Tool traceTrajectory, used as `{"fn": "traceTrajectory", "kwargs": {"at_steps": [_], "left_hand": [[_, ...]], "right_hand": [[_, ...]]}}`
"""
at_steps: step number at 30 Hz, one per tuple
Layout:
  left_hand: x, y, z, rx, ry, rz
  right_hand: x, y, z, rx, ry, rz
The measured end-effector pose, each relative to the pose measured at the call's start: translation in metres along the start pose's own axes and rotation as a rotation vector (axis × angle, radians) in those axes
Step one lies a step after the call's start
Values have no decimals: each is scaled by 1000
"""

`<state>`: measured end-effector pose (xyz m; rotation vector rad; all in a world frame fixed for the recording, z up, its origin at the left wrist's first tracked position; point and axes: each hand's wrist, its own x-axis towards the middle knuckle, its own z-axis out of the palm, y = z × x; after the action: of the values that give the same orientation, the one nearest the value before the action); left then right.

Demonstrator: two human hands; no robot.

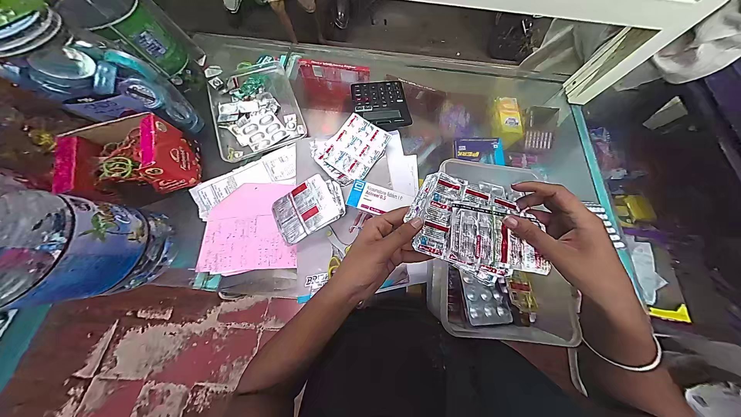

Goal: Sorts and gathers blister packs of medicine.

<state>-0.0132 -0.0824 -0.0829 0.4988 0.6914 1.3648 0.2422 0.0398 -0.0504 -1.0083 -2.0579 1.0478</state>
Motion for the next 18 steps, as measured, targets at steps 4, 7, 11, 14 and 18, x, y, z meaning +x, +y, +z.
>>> {"fn": "traceTrajectory", "kwargs": {"at_steps": [4,7,11,14,18], "left_hand": [[-1,-2,-1,20,15,24],[0,-3,-3,27,25,45],[-2,-3,-4,23,53,45],[-2,-3,-4,28,58,46],[-1,-4,-4,39,79,41]], "right_hand": [[-6,0,-4,38,2,35],[-11,-2,-5,99,7,58],[-19,-2,-3,184,20,71],[-24,-3,-3,208,18,85],[-25,-1,-1,255,-13,72]]}}
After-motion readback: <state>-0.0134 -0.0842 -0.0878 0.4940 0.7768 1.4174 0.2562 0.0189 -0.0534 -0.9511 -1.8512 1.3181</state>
